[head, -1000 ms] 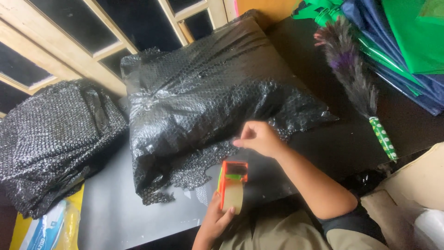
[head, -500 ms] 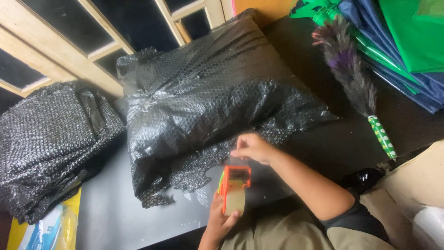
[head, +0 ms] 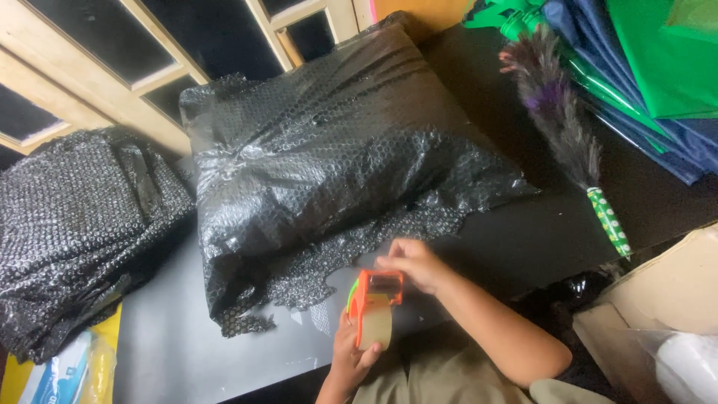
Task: The person wraps a blue rectangular bag in black bubble wrap on a table, folds the edges, and secures the package with clear packing tape using a handheld dispenser.
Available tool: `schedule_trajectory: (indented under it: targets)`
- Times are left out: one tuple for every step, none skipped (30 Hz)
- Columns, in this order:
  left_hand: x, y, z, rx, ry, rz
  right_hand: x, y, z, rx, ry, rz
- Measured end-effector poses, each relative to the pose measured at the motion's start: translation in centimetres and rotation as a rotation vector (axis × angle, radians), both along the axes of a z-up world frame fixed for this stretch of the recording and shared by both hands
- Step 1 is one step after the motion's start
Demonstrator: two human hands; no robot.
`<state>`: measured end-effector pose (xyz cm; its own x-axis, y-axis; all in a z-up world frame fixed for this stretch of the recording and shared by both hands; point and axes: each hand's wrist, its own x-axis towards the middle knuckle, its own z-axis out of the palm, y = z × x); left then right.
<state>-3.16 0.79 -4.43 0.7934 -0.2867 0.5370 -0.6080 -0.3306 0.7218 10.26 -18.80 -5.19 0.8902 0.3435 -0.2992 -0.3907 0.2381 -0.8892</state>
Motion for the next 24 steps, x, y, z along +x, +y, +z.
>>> schedule_trajectory:
  targets:
    - [0.0,0.1,-0.4,-0.003,-0.010,-0.001,-0.1,-0.2,0.4,-0.014,-0.004,-0.001]
    - [0.1,0.2,-0.9,-0.005,-0.020,-0.004,-0.3,-0.3,0.8,-0.027,-0.007,-0.003]
    - [0.2,0.0,-0.8,-0.005,-0.020,-0.003,-0.3,-0.5,1.2,-0.027,-0.007,-0.002]
    - [0.2,0.0,-0.7,0.000,-0.056,0.000,-0.4,-0.5,1.5,-0.062,-0.014,0.004]
    - [0.2,-0.1,-0.5,0.005,-0.092,0.004,-0.5,-0.6,1.9,-0.097,-0.020,0.009]
    - [0.3,0.2,-0.8,0.008,-0.096,-0.001,-0.1,-0.5,0.8,-0.093,-0.024,0.005]
    - [0.4,0.5,-1.2,0.045,-0.104,-0.004,0.2,-0.3,-0.2,-0.179,-0.070,-0.083]
    - [0.1,0.6,-1.7,0.078,-0.107,-0.002,0.3,-0.3,-1.4,-0.269,-0.111,-0.166]
    - [-0.3,0.6,-2.5,0.077,-0.105,-0.001,0.1,-1.1,-0.8,-0.270,-0.109,-0.166]
    - [-0.2,0.9,-3.1,0.126,-0.184,0.050,0.3,-1.8,-0.2,-0.409,-0.110,-0.139]
    - [-0.1,1.2,-3.8,0.174,-0.264,0.101,0.5,-2.4,0.5,-0.548,-0.109,-0.111]
    - [0.1,1.3,-3.6,0.171,-0.267,0.100,0.4,-2.7,0.5,-0.550,-0.112,-0.114]
    - [0.3,1.4,-3.4,0.147,-0.184,0.084,0.3,-2.9,0.5,-0.469,-0.188,-0.100]
    - [0.5,1.4,-3.1,0.121,-0.096,0.068,0.2,-3.1,0.5,-0.388,-0.259,-0.085]
    - [0.2,1.5,-3.5,0.118,-0.095,0.066,0.4,-4.3,1.2,-0.392,-0.258,-0.085]
    - [-0.2,1.7,-3.9,0.072,-0.061,0.090,0.4,-5.4,1.8,-0.324,-0.314,-0.061]
    - [-0.4,1.9,-4.3,0.026,-0.025,0.113,0.5,-6.6,2.2,-0.257,-0.370,-0.036]
    - [-0.6,2.4,-5.4,0.022,-0.016,0.106,0.2,-8.2,3.2,-0.262,-0.360,-0.041]
    - [-0.6,2.9,-6.4,-0.016,0.017,0.141,-0.1,-9.9,4.2,-0.373,-0.379,0.005]
    - [-0.8,3.4,-7.6,-0.053,0.054,0.171,-0.5,-11.6,5.1,-0.485,-0.392,0.049]
    - [-1.0,4.1,-9.1,-0.055,0.067,0.159,-0.9,-13.3,4.7,-0.490,-0.377,0.041]
    - [-1.2,4.8,-10.7,-0.059,0.123,0.239,-1.4,-15.1,4.3,-0.482,-0.387,0.030]
    - [-1.3,5.5,-12.3,-0.062,0.180,0.319,-1.9,-17.0,3.9,-0.474,-0.398,0.019]
    - [-1.5,5.6,-12.4,-0.061,0.193,0.302,-2.4,-18.6,4.6,-0.480,-0.382,0.006]
